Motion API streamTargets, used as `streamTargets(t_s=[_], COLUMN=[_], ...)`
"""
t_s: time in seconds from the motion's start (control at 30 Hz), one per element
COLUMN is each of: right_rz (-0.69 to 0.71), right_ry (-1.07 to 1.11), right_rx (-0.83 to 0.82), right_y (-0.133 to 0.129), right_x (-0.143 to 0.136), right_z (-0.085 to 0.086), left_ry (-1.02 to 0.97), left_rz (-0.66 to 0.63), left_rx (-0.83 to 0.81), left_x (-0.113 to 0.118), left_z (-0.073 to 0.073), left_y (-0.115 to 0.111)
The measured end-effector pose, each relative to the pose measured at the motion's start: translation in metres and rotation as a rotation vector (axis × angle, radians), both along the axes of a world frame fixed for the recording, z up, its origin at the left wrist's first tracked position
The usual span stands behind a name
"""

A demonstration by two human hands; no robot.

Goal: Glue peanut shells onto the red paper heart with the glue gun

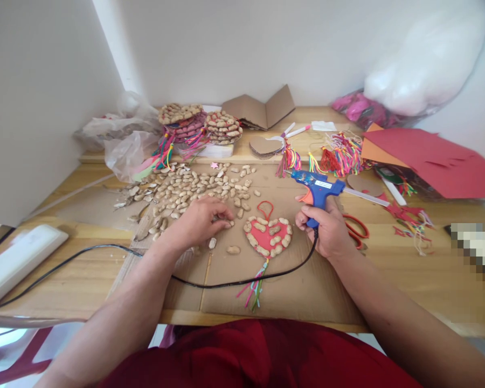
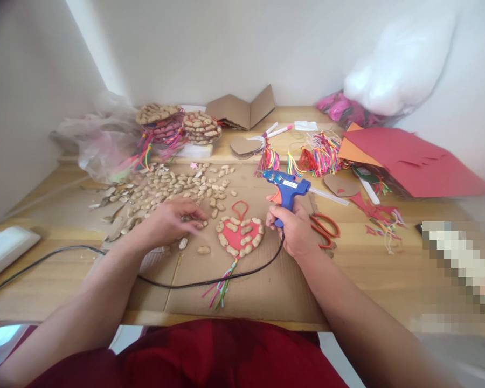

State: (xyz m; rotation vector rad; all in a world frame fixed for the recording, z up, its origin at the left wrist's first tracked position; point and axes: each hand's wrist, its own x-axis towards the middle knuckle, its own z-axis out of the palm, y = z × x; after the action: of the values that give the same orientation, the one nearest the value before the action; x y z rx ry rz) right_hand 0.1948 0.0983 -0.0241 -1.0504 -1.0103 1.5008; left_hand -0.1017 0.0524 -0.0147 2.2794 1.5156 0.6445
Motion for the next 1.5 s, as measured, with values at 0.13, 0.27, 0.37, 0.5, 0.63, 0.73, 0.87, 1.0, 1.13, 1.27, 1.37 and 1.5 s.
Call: streamTargets(t_s=[0.13, 0.27, 0.37, 0.5, 0.63, 0.73, 0.87, 1.0, 1.13, 1.27, 1.37, 1.5], right_rz=[-0.013, -0.024, -0.032, -0.019, -0.031, -0.038, -0.032, -0.031, -0.025, -0.016, -0.019, -0.02], right_ry=[-0.004, 0.029, 0.023, 0.031, 0.041, 0.039, 0.045, 0.044, 0.03, 0.027, 0.033, 0.035], right_rx=[-0.005, 0.001, -0.011, 0.002, 0.0, -0.003, -0.001, -0.004, 0.004, 0.009, 0.012, 0.014], right_y=[-0.001, 0.001, 0.003, 0.003, 0.002, 0.002, 0.003, 0.004, 0.003, 0.003, 0.003, 0.003], right_x=[0.001, 0.002, 0.002, 0.001, -0.001, -0.001, 0.0, 0.001, 0.0, 0.0, 0.0, 0.001], right_z=[0.0, -0.004, -0.005, -0.003, -0.001, -0.001, -0.003, -0.003, -0.003, -0.004, -0.005, -0.006], left_ry=[-0.006, -0.027, -0.043, -0.048, -0.179, -0.239, -0.245, -0.223, -0.106, -0.063, 0.044, 0.119], left_rz=[0.01, 0.035, 0.253, 0.685, 0.776, 0.728, 0.694, 0.721, 0.741, 0.515, 0.418, 0.415], left_rx=[-0.047, -0.041, -0.016, 0.013, 0.102, 0.086, 0.021, 0.012, 0.029, 0.071, 0.068, 0.05], left_x=[0.004, 0.004, -0.008, -0.037, -0.058, -0.06, -0.055, -0.054, -0.053, -0.049, -0.045, -0.043], left_z=[0.002, 0.005, 0.011, 0.015, 0.004, -0.005, -0.007, -0.001, 0.001, -0.005, -0.01, -0.013], left_y=[-0.001, -0.001, 0.001, 0.006, 0.012, 0.015, 0.016, 0.014, 0.012, 0.014, 0.016, 0.016])
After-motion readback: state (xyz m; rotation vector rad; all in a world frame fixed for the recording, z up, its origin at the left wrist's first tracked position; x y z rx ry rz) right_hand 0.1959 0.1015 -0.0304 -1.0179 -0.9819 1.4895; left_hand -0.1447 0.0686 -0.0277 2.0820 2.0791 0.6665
